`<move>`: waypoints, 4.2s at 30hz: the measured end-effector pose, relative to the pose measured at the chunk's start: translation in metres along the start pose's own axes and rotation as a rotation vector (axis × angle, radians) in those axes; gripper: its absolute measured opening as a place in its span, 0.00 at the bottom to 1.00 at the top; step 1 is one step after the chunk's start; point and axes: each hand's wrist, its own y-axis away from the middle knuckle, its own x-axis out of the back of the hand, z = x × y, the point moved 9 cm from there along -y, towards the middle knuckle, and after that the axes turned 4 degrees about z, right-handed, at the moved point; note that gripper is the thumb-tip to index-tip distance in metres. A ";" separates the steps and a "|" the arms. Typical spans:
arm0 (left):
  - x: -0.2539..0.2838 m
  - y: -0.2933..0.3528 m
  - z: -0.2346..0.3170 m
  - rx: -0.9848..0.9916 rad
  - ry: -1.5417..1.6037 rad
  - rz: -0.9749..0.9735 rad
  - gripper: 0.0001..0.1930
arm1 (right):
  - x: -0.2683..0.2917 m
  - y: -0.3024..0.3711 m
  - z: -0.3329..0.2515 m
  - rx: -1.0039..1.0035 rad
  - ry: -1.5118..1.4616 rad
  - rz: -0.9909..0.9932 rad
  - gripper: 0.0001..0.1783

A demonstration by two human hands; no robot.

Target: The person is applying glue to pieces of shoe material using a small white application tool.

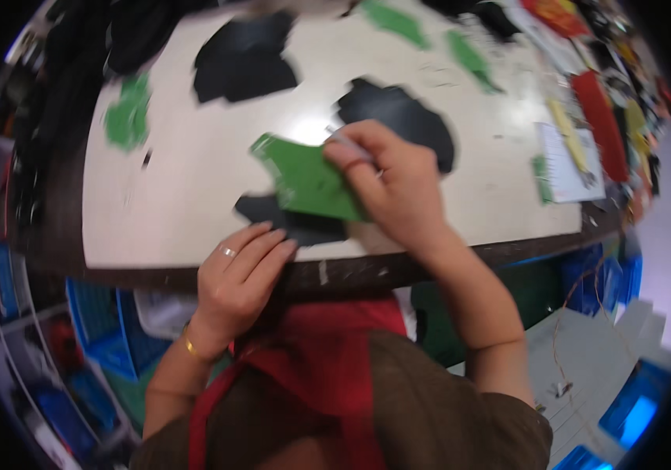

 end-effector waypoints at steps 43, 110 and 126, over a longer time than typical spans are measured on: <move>-0.020 -0.025 0.027 -0.014 -0.253 -0.122 0.21 | -0.029 0.010 -0.009 0.248 0.337 -0.309 0.15; 0.010 -0.061 0.013 -0.340 -0.022 0.199 0.08 | 0.020 -0.023 -0.034 0.141 0.090 -0.060 0.07; 0.023 -0.124 -0.058 -0.161 -0.284 0.188 0.12 | 0.088 -0.014 -0.011 0.027 0.080 0.346 0.08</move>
